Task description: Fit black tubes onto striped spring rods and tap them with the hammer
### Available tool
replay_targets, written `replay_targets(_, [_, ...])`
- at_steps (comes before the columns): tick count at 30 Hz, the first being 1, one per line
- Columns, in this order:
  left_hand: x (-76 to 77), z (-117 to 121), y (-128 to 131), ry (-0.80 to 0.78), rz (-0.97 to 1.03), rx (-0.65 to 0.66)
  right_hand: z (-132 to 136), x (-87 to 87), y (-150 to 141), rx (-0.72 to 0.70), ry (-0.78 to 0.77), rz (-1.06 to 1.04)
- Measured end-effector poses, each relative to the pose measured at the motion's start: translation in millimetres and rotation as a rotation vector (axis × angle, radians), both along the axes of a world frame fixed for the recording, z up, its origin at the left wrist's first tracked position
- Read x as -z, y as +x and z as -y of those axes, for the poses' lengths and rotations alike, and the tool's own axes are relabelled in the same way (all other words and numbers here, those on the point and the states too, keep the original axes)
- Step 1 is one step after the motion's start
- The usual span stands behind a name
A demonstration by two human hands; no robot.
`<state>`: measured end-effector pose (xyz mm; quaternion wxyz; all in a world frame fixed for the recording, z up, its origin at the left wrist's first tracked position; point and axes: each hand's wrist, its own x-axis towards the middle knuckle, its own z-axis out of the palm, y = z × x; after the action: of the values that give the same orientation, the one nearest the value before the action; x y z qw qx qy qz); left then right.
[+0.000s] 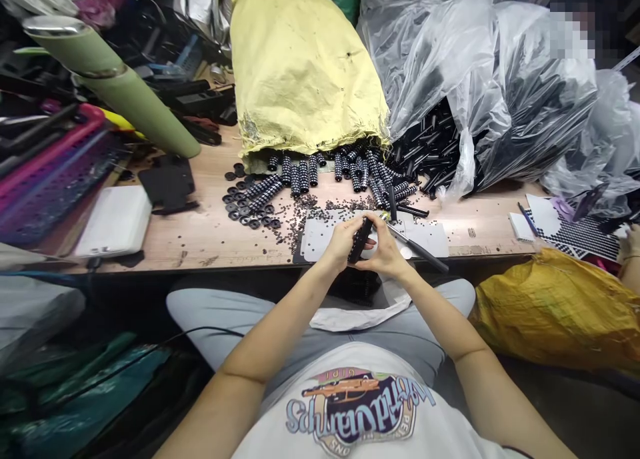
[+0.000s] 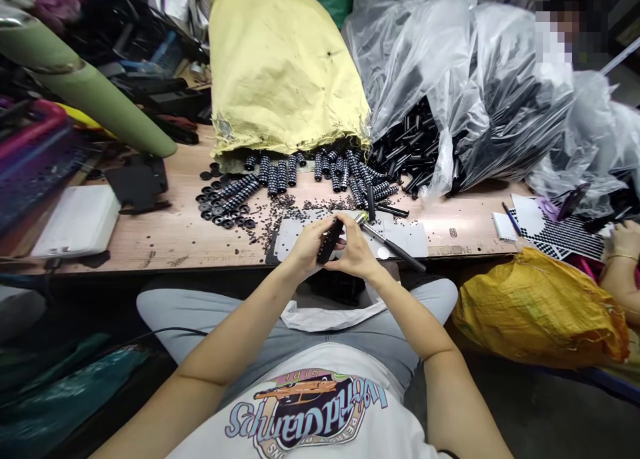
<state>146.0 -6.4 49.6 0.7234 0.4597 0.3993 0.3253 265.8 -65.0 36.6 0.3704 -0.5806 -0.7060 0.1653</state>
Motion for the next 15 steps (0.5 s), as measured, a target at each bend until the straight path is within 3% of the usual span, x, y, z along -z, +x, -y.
replay_targets(4, [32.0,6,-2,0.728,-0.436,0.000,0,22.6,-1,0.126,-0.016,0.054])
replay_targets(6, [46.8,5,-5,0.985,-0.624,0.074,6,27.4,7,0.173,-0.040,0.134])
replay_targets(8, [56.0,1,-10,1.143,-0.736,0.177,16,24.7,23,0.322,-0.100,0.257])
replay_targets(11, [57.6,-6,-19,1.286,-0.848,0.281,33,9.0,49,0.561,-0.298,0.472])
replay_targets(15, [48.0,-8,-26,1.342,-0.917,0.292,47,-15.3,53,0.545,-0.486,0.440])
